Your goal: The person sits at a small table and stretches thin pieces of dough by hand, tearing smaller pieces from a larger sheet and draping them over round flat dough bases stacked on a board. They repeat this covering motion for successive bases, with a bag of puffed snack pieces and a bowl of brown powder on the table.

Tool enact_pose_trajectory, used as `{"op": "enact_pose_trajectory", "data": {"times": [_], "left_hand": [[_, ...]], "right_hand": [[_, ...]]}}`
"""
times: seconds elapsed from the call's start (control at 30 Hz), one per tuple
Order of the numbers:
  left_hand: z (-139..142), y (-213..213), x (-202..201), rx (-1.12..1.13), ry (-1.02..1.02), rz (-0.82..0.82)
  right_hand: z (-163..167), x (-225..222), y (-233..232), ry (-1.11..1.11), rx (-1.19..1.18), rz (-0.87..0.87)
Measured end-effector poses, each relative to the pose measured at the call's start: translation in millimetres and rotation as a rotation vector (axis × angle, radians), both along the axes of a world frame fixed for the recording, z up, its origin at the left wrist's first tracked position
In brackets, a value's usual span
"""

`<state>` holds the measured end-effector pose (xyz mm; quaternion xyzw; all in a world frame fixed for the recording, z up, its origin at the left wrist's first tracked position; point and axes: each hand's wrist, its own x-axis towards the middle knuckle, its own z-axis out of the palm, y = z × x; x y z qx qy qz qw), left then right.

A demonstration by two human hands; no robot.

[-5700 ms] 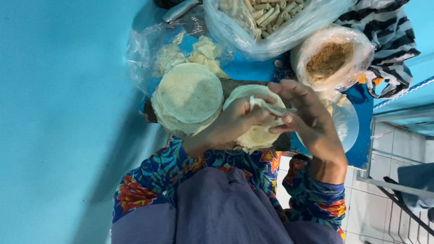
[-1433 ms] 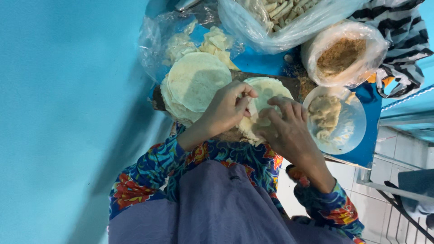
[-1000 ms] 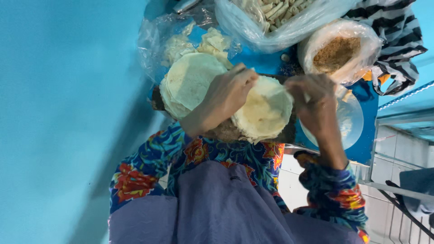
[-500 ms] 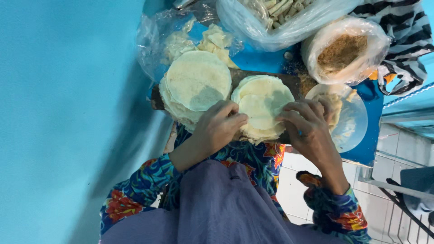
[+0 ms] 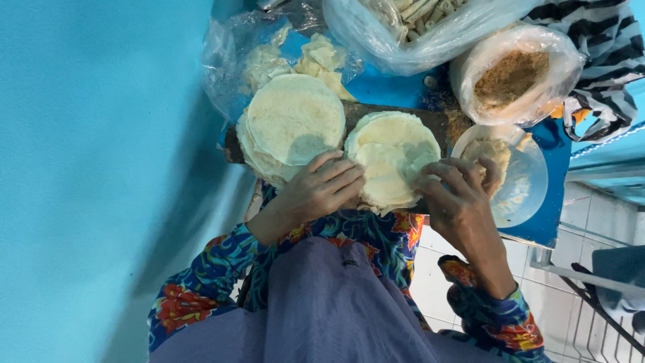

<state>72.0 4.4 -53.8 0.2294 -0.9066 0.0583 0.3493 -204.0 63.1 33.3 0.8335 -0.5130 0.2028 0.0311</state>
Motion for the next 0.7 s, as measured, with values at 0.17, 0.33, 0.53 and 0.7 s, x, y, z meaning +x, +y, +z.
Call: {"op": "enact_pose_trajectory", "data": {"times": [0.17, 0.33, 0.53, 0.7], "left_hand": [[-4, -2, 2, 0.023, 0.021, -0.020], [4, -4, 2, 0.054, 0.024, -0.024], [38, -11, -10, 0.216, 0.229, -0.101], [61, -21, -36, 1.147, 0.464, -0.054]], "right_hand": [[-2, 2, 1, -0.024, 0.006, -0.006], [-3, 4, -2, -0.049, 0.034, 0.001], [2, -4, -18, -0.326, 0.157, 0.046], [6, -11, -38, -1.149, 0.555, -0.009]]}}
